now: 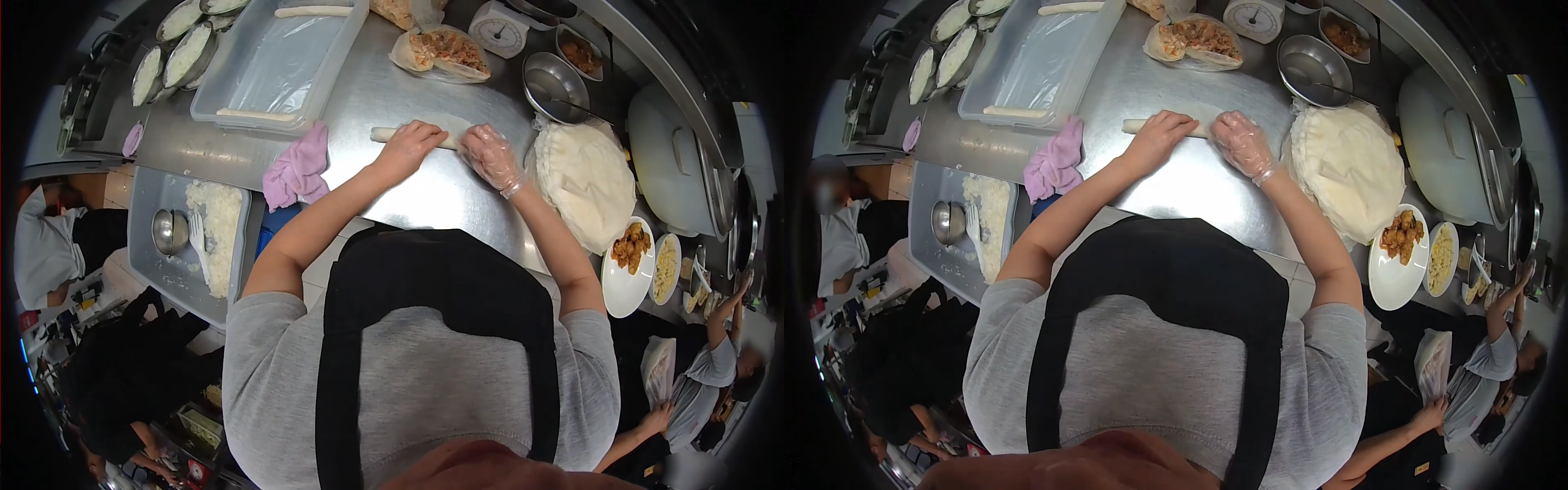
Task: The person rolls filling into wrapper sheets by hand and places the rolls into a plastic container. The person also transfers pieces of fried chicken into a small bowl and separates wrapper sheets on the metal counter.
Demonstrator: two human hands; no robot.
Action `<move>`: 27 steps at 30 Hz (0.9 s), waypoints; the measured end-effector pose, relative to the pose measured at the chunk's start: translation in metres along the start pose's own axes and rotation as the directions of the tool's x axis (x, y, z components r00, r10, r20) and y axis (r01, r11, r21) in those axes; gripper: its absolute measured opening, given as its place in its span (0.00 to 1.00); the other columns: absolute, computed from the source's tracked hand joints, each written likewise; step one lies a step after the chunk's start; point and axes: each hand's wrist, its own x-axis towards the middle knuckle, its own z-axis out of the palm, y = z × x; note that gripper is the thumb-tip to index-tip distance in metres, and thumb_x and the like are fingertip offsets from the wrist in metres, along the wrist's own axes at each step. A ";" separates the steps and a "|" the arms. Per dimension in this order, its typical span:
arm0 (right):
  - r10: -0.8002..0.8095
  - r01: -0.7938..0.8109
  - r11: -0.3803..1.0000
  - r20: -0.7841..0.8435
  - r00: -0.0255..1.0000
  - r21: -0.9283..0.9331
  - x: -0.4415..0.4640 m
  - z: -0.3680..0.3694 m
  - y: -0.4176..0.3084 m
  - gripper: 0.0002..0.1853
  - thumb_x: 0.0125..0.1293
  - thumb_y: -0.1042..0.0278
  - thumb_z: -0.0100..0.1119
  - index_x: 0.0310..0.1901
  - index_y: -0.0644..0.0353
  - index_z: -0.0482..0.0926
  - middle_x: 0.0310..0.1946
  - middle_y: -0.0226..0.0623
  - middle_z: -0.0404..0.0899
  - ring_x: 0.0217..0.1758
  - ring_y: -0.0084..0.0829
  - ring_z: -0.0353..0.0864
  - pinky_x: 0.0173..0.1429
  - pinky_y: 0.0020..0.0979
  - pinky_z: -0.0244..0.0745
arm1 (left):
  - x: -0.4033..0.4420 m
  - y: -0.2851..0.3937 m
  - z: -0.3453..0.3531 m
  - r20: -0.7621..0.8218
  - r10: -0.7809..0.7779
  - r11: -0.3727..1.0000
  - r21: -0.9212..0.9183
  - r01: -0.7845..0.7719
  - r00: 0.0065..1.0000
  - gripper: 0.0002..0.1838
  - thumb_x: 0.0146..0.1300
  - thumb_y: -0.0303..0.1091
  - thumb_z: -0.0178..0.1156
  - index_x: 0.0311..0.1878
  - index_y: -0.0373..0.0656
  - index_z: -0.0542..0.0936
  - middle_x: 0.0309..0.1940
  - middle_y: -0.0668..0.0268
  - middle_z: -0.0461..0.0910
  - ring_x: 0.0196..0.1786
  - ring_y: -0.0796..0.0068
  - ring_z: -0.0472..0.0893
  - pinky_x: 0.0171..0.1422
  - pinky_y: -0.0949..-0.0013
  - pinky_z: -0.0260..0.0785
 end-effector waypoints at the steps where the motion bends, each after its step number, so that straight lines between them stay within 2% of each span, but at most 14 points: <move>1: 0.003 -0.003 1.000 0.003 1.000 -0.006 0.001 -0.001 0.000 0.08 0.55 0.72 0.59 0.38 0.60 0.76 0.36 0.39 0.76 0.43 0.42 0.76 0.45 0.39 0.73 | 0.003 -0.003 -0.002 0.038 -0.015 1.000 -0.015 0.016 0.999 0.22 0.54 0.23 0.53 0.55 0.38 0.75 0.53 0.61 0.74 0.55 0.61 0.72 0.60 0.62 0.65; 3: 0.046 -0.048 0.999 0.073 0.996 0.018 0.004 -0.004 0.001 0.07 0.56 0.70 0.59 0.36 0.60 0.75 0.37 0.39 0.75 0.44 0.41 0.75 0.46 0.39 0.73 | 0.008 0.000 -0.002 0.078 -0.011 0.999 -0.040 0.014 0.997 0.22 0.54 0.24 0.53 0.55 0.38 0.75 0.53 0.60 0.74 0.55 0.61 0.72 0.60 0.62 0.64; 7: 0.063 -0.079 0.995 0.230 0.971 0.062 0.015 -0.014 0.008 0.08 0.57 0.69 0.58 0.38 0.60 0.76 0.35 0.38 0.77 0.41 0.40 0.76 0.44 0.39 0.73 | 0.011 0.032 -0.002 0.005 0.055 0.985 0.163 -0.055 0.998 0.22 0.56 0.25 0.51 0.55 0.36 0.74 0.53 0.59 0.73 0.56 0.61 0.71 0.61 0.61 0.62; 10: 0.175 -0.174 0.981 -0.007 0.985 0.091 0.023 -0.035 0.047 0.10 0.58 0.70 0.57 0.41 0.60 0.79 0.37 0.39 0.80 0.40 0.41 0.78 0.44 0.38 0.73 | 0.008 0.036 0.000 0.001 0.022 0.990 0.139 -0.022 1.000 0.22 0.56 0.25 0.53 0.56 0.34 0.73 0.54 0.59 0.73 0.57 0.62 0.71 0.62 0.61 0.61; 11: 0.530 -0.466 0.782 -0.050 0.846 0.415 0.034 -0.055 0.055 0.10 0.59 0.68 0.58 0.42 0.60 0.80 0.39 0.40 0.81 0.39 0.42 0.79 0.46 0.39 0.74 | 0.008 0.038 -0.001 -0.005 0.006 0.994 0.108 -0.006 1.000 0.22 0.55 0.26 0.55 0.56 0.34 0.73 0.54 0.59 0.73 0.56 0.62 0.70 0.63 0.60 0.60; 12: 0.805 -0.602 0.410 0.039 0.592 0.685 0.047 -0.081 0.063 0.11 0.59 0.66 0.59 0.43 0.59 0.81 0.40 0.41 0.82 0.39 0.43 0.79 0.47 0.39 0.74 | 0.007 0.041 -0.001 -0.011 -0.013 0.997 0.076 0.013 1.000 0.23 0.55 0.26 0.57 0.56 0.34 0.72 0.54 0.59 0.73 0.56 0.61 0.70 0.63 0.60 0.60; 13: 0.761 -0.739 0.603 0.061 0.646 0.299 0.052 -0.102 0.091 0.13 0.59 0.63 0.60 0.43 0.59 0.81 0.42 0.42 0.81 0.42 0.44 0.80 0.50 0.40 0.74 | 0.007 0.042 -0.002 -0.014 -0.016 0.997 0.075 0.017 1.000 0.23 0.55 0.26 0.57 0.56 0.34 0.72 0.54 0.59 0.73 0.56 0.61 0.70 0.63 0.60 0.60; 14: 0.721 -0.707 0.693 0.108 0.684 -0.141 0.056 -0.118 0.120 0.15 0.58 0.59 0.62 0.44 0.59 0.81 0.44 0.44 0.81 0.46 0.44 0.80 0.52 0.41 0.74 | 0.007 0.043 -0.003 0.000 -0.017 0.996 0.083 0.017 1.000 0.24 0.55 0.26 0.58 0.57 0.34 0.72 0.54 0.59 0.73 0.56 0.61 0.70 0.63 0.60 0.60; 15: 0.717 -0.704 0.697 0.106 0.689 -0.140 0.058 -0.120 0.137 0.15 0.58 0.59 0.62 0.44 0.59 0.81 0.44 0.44 0.81 0.46 0.44 0.80 0.52 0.41 0.74 | 0.007 0.043 -0.004 0.013 -0.016 0.996 0.092 0.015 1.000 0.24 0.54 0.26 0.59 0.57 0.34 0.72 0.54 0.58 0.73 0.57 0.60 0.70 0.63 0.59 0.60; 17: 0.778 -0.616 0.596 0.182 0.601 -0.515 0.061 -0.114 0.155 0.22 0.56 0.53 0.63 0.49 0.58 0.79 0.48 0.47 0.80 0.52 0.46 0.79 0.58 0.43 0.73 | 0.009 0.043 -0.005 0.024 -0.025 0.995 0.093 0.023 0.999 0.24 0.54 0.26 0.59 0.57 0.34 0.72 0.54 0.58 0.72 0.57 0.60 0.70 0.64 0.59 0.60; 20: 0.748 -0.573 0.566 0.077 0.659 -0.593 0.054 -0.091 0.165 0.24 0.55 0.52 0.63 0.49 0.60 0.78 0.48 0.50 0.79 0.53 0.49 0.78 0.57 0.46 0.73 | 0.010 0.045 -0.004 0.042 -0.049 0.995 0.091 0.045 0.998 0.24 0.54 0.27 0.60 0.57 0.34 0.72 0.55 0.58 0.72 0.58 0.60 0.69 0.64 0.59 0.59; 21: 0.818 -0.651 0.508 0.080 0.570 -0.564 0.055 -0.079 0.185 0.25 0.55 0.50 0.62 0.49 0.59 0.78 0.51 0.50 0.77 0.55 0.49 0.76 0.59 0.45 0.72 | 0.010 0.045 -0.004 0.055 -0.061 0.994 0.089 0.056 0.997 0.24 0.54 0.27 0.60 0.57 0.33 0.72 0.55 0.59 0.71 0.58 0.60 0.69 0.64 0.59 0.59; 24: 0.831 -0.661 0.505 0.105 0.547 -0.555 0.057 -0.076 0.187 0.26 0.54 0.53 0.65 0.51 0.60 0.78 0.52 0.50 0.77 0.54 0.48 0.78 0.57 0.44 0.74 | 0.010 0.045 -0.005 0.083 -0.066 0.996 0.058 0.061 0.994 0.25 0.54 0.27 0.60 0.57 0.33 0.72 0.56 0.58 0.70 0.59 0.59 0.68 0.65 0.59 0.59; 27: 0.752 -0.589 0.627 0.199 0.628 -0.510 0.051 -0.098 0.199 0.25 0.53 0.54 0.66 0.49 0.63 0.79 0.43 0.49 0.82 0.45 0.44 0.82 0.52 0.42 0.76 | 0.006 0.045 -0.005 0.039 -0.050 0.995 0.086 0.046 0.998 0.28 0.54 0.29 0.60 0.60 0.35 0.69 0.60 0.57 0.68 0.63 0.57 0.65 0.68 0.56 0.57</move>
